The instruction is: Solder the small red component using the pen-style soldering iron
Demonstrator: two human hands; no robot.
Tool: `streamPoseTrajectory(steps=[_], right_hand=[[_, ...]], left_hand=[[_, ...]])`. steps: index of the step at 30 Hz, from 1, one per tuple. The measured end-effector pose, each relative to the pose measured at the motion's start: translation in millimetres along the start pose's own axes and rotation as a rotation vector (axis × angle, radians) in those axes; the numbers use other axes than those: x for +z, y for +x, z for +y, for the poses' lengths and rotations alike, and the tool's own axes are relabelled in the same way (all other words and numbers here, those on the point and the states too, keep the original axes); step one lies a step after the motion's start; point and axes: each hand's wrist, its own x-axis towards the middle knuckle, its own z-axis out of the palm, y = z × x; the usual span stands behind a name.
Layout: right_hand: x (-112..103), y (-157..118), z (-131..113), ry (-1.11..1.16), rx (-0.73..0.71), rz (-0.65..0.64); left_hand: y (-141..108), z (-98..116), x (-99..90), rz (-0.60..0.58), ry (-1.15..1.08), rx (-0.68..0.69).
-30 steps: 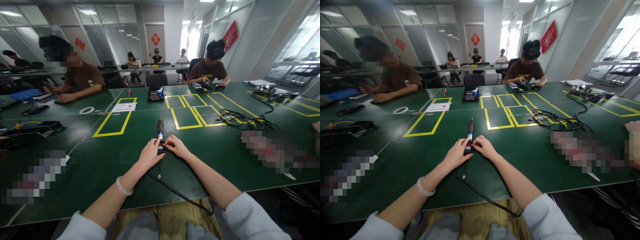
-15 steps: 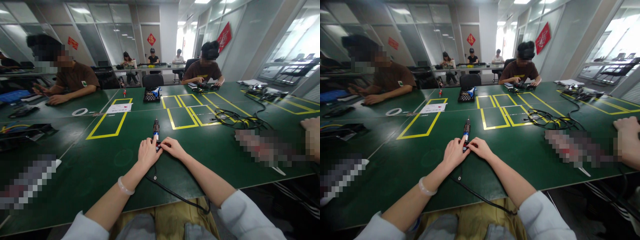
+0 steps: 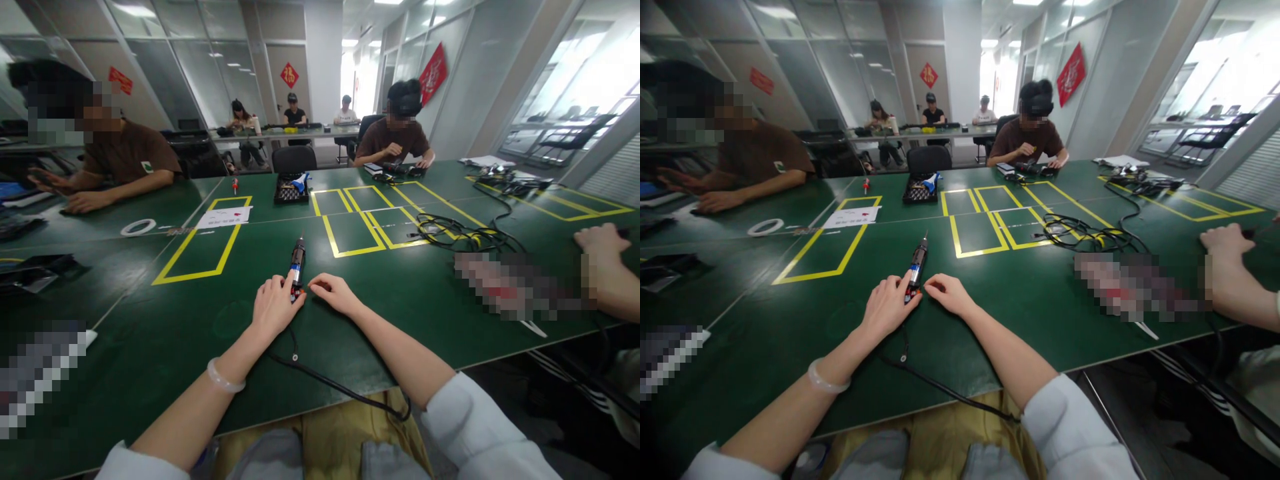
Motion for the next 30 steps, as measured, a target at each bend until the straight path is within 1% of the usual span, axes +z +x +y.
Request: streamPoseTrajectory(steps=[5, 8, 11, 18, 24, 30], right_hand=[[-4.3, 0.8, 6.0, 0.036, 0.102, 0.07], [-5.4, 1.4, 8.6, 0.067, 0.142, 0.083], [-5.8, 1.6, 10.1, 0.087, 0.152, 0.078], [-6.2, 1.9, 10.7, 0.082, 0.149, 0.068], [-6.1, 1.0, 10.1, 0.072, 0.153, 0.061], [-5.3, 1.0, 8.1, 0.071, 0.156, 0.049]], left_hand=[[-1.9, -20.0, -0.8, -0.033, 0.026, -0.021], [-4.0, -38.7, -1.1, -0.072, 0.054, -0.067], [-6.8, -61.0, -1.1, -0.117, 0.065, -0.13], [-17.5, -121.0, -3.0, -0.167, 0.12, -0.281], [-30.3, -177.1, -7.1, -0.255, 0.137, -0.443], [-41.9, -234.6, -7.0, -0.333, 0.169, -0.612]])
